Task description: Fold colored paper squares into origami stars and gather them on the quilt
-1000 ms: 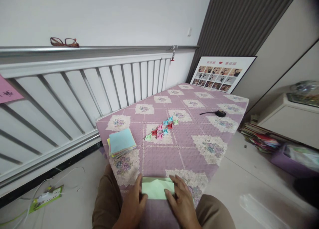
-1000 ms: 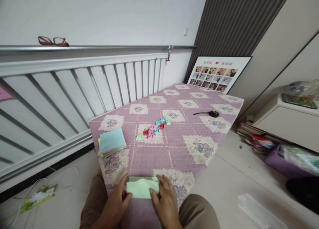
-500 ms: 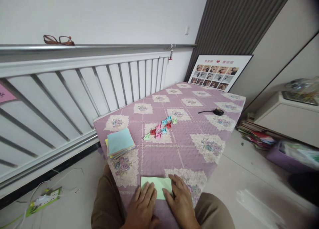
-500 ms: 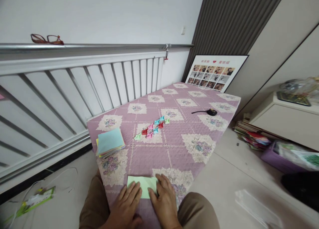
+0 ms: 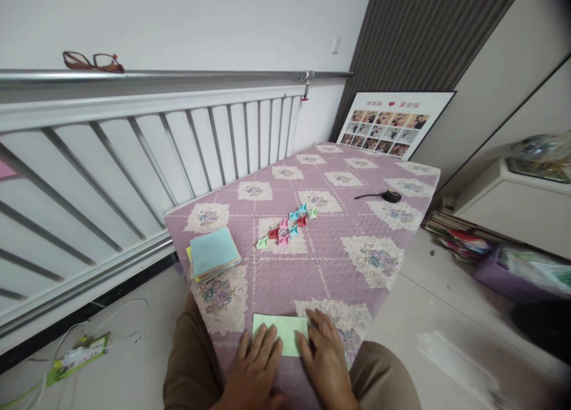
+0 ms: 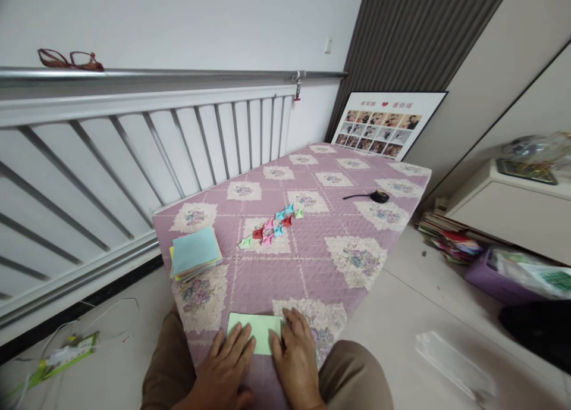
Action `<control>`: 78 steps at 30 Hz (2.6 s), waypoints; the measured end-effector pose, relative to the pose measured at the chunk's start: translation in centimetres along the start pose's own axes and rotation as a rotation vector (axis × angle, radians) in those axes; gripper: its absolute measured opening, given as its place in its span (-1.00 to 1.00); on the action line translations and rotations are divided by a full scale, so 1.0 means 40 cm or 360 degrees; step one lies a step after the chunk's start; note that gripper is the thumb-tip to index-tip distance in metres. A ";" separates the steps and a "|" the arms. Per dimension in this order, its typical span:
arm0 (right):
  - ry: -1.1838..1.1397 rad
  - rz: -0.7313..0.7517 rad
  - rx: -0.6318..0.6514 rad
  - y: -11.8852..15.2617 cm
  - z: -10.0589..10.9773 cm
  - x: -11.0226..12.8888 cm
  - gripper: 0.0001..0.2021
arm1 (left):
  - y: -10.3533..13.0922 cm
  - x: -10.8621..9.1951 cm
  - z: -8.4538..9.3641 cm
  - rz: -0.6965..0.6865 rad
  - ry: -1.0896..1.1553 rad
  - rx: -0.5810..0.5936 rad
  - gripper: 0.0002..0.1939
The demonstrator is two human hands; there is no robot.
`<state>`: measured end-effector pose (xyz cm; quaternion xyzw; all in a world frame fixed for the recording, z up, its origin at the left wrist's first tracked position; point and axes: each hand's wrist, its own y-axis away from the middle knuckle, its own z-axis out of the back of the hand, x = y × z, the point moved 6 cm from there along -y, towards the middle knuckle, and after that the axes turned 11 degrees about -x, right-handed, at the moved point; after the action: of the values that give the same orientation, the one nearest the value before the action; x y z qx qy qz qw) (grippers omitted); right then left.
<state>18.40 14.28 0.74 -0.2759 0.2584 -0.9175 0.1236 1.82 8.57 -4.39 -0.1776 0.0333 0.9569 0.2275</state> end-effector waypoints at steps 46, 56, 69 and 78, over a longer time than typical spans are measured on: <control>0.0165 -0.0112 0.0620 -0.105 -0.004 0.014 -0.86 | -0.007 -0.010 0.031 -0.0007 0.0148 0.0053 -0.13; 0.0431 -0.0023 0.1162 -0.165 -0.027 0.073 -0.84 | 0.004 -0.013 0.038 -0.0032 0.0117 -0.0074 -0.13; 0.0336 -0.0115 0.1266 -0.153 -0.123 0.119 -0.80 | -0.001 -0.011 0.039 0.0017 0.0167 0.0022 -0.11; 0.0329 -0.0169 0.1208 -0.146 -0.123 0.107 -0.80 | -0.003 -0.010 0.046 0.0078 0.0207 0.0080 -0.11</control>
<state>11.60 19.59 2.27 -0.1299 -0.1026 -0.9759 0.1424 1.60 8.76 -2.53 -0.2327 0.0763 0.9475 0.2058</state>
